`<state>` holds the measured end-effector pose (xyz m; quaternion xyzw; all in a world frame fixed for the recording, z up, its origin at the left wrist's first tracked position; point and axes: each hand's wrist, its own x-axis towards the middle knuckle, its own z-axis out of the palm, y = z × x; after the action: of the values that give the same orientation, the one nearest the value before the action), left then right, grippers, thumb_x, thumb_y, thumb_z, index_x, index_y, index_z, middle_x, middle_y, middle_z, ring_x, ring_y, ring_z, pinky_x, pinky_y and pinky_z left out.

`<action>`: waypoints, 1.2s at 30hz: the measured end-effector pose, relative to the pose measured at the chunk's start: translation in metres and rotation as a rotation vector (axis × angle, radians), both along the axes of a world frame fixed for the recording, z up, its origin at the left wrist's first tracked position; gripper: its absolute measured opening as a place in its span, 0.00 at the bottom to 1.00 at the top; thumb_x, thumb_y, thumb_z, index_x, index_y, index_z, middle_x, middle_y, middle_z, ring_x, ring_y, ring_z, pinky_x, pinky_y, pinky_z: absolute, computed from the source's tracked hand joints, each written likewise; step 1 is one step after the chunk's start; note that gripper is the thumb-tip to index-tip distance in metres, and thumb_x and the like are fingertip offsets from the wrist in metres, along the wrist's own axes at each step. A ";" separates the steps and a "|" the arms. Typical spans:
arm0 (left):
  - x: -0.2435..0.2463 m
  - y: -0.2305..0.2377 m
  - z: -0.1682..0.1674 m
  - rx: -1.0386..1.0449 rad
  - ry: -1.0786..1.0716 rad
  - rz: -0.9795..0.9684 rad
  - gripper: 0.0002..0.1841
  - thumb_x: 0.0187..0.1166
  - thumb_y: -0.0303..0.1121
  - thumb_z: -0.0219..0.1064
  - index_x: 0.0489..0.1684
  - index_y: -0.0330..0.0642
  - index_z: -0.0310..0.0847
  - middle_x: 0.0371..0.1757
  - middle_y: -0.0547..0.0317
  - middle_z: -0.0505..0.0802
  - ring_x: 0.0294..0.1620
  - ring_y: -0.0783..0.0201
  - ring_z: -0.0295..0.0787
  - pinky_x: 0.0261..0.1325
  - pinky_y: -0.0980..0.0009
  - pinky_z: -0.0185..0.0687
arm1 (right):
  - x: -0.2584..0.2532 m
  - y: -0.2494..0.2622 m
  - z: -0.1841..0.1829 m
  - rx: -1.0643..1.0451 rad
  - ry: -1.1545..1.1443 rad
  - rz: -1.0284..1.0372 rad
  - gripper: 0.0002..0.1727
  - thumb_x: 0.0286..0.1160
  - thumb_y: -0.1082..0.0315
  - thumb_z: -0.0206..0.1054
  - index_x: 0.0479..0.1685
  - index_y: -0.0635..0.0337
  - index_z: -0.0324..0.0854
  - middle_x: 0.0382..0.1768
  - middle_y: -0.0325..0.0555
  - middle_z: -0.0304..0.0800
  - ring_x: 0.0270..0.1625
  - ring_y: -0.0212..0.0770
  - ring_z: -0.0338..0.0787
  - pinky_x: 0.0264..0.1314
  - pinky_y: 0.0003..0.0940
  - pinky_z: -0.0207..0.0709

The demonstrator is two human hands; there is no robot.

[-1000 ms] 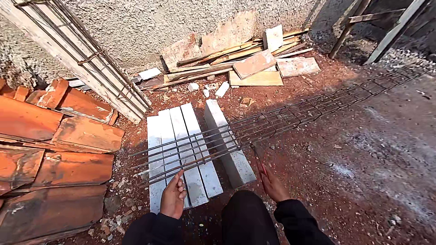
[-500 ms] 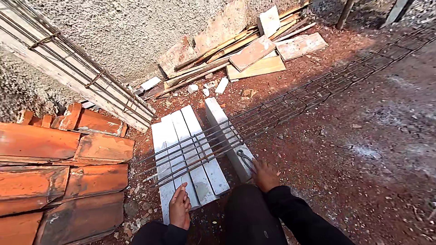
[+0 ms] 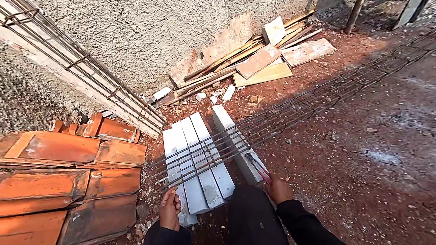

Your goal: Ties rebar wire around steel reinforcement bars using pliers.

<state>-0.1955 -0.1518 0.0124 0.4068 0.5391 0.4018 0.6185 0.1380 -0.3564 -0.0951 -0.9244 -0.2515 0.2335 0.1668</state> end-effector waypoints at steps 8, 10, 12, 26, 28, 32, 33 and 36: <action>-0.020 -0.012 -0.013 -0.040 0.041 0.018 0.14 0.94 0.32 0.52 0.60 0.35 0.82 0.19 0.64 0.77 0.10 0.74 0.64 0.10 0.81 0.57 | -0.028 0.041 0.032 0.066 0.189 0.105 0.28 0.72 0.52 0.68 0.71 0.53 0.83 0.60 0.55 0.91 0.64 0.58 0.90 0.66 0.65 0.79; -0.023 -0.014 -0.009 -0.036 0.030 0.011 0.15 0.94 0.32 0.51 0.61 0.35 0.82 0.19 0.63 0.77 0.10 0.74 0.64 0.10 0.81 0.57 | -0.024 0.037 0.031 0.057 0.208 0.138 0.28 0.72 0.53 0.67 0.72 0.52 0.83 0.61 0.56 0.91 0.65 0.58 0.89 0.67 0.64 0.78; -0.029 -0.013 -0.004 -0.022 0.022 0.026 0.15 0.94 0.32 0.51 0.61 0.34 0.82 0.18 0.63 0.77 0.10 0.74 0.63 0.10 0.81 0.56 | -0.020 0.031 0.029 0.047 0.204 0.178 0.28 0.70 0.51 0.68 0.70 0.51 0.84 0.58 0.56 0.91 0.63 0.57 0.90 0.64 0.64 0.80; -0.035 -0.014 0.013 0.026 0.015 0.017 0.15 0.94 0.32 0.51 0.62 0.34 0.81 0.19 0.64 0.78 0.10 0.75 0.64 0.10 0.82 0.57 | -0.052 0.150 0.027 0.093 0.268 0.134 0.38 0.72 0.52 0.70 0.85 0.52 0.69 0.66 0.59 0.89 0.69 0.59 0.88 0.71 0.64 0.78; -0.036 -0.014 0.009 0.020 0.008 0.024 0.15 0.94 0.32 0.51 0.61 0.34 0.81 0.19 0.64 0.77 0.10 0.75 0.64 0.10 0.82 0.57 | -0.060 0.156 0.028 0.072 0.294 0.179 0.39 0.74 0.53 0.69 0.88 0.52 0.65 0.67 0.60 0.88 0.70 0.59 0.88 0.72 0.64 0.77; -0.039 -0.015 0.004 -0.004 0.013 0.037 0.14 0.94 0.32 0.51 0.61 0.34 0.81 0.19 0.64 0.77 0.09 0.75 0.64 0.10 0.82 0.58 | -0.059 0.159 0.019 0.113 0.287 0.172 0.39 0.73 0.55 0.69 0.88 0.52 0.66 0.67 0.59 0.88 0.70 0.59 0.88 0.72 0.63 0.77; -0.039 -0.015 0.002 -0.008 0.013 0.038 0.14 0.94 0.32 0.51 0.61 0.34 0.81 0.19 0.64 0.77 0.09 0.75 0.64 0.10 0.82 0.57 | -0.059 0.159 0.018 0.108 0.287 0.174 0.39 0.74 0.55 0.68 0.88 0.52 0.65 0.67 0.59 0.88 0.70 0.59 0.88 0.72 0.63 0.77; -0.038 -0.016 0.000 -0.016 0.014 0.033 0.15 0.94 0.32 0.51 0.62 0.34 0.81 0.18 0.64 0.77 0.10 0.75 0.64 0.10 0.82 0.57 | -0.062 0.158 0.019 0.110 0.306 0.206 0.38 0.75 0.57 0.68 0.88 0.52 0.65 0.67 0.60 0.88 0.70 0.59 0.88 0.72 0.62 0.77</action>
<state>-0.2330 -0.1676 0.0123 0.3956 0.5531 0.4050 0.6111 0.0758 -0.1981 -0.0765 -0.8369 -0.3287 0.3733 0.2284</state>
